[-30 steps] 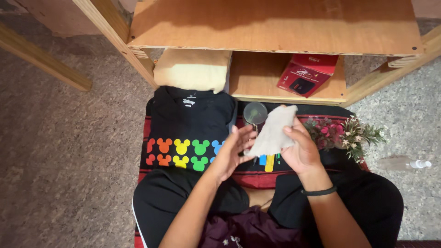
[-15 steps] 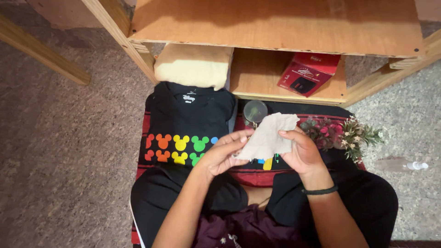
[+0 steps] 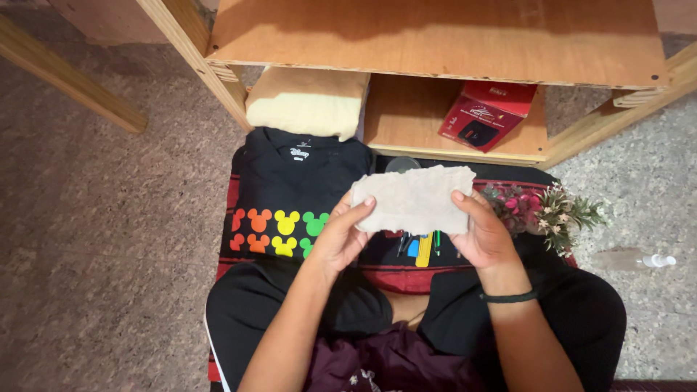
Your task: The person folds several pieces of clothing, including a red shirt, denim shorts, and a black t-shirt, then places them on a wooden shelf. They then remove various items from the shelf, wipe the surface with a cloth, and return the items.
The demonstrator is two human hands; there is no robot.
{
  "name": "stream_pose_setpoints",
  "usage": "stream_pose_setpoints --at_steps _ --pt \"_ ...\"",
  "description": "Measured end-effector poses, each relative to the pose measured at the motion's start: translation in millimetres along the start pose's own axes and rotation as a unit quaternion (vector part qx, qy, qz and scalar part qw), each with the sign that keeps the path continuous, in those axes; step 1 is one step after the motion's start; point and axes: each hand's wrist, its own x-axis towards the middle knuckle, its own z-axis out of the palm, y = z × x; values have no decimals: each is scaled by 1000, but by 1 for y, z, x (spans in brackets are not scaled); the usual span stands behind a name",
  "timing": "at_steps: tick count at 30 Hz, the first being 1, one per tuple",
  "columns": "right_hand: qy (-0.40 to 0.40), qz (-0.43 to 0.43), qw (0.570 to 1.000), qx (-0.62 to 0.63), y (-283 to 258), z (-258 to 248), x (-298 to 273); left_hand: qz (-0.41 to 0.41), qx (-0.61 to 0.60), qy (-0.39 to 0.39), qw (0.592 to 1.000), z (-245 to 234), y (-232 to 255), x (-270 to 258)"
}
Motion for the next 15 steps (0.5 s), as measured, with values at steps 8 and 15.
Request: stream_pose_setpoints --at_steps 8,15 --pt "108 -83 987 -88 43 2 8 216 151 72 962 -13 -34 10" --pt "68 -38 997 -2 85 3 -6 268 590 -77 758 32 -47 -20"
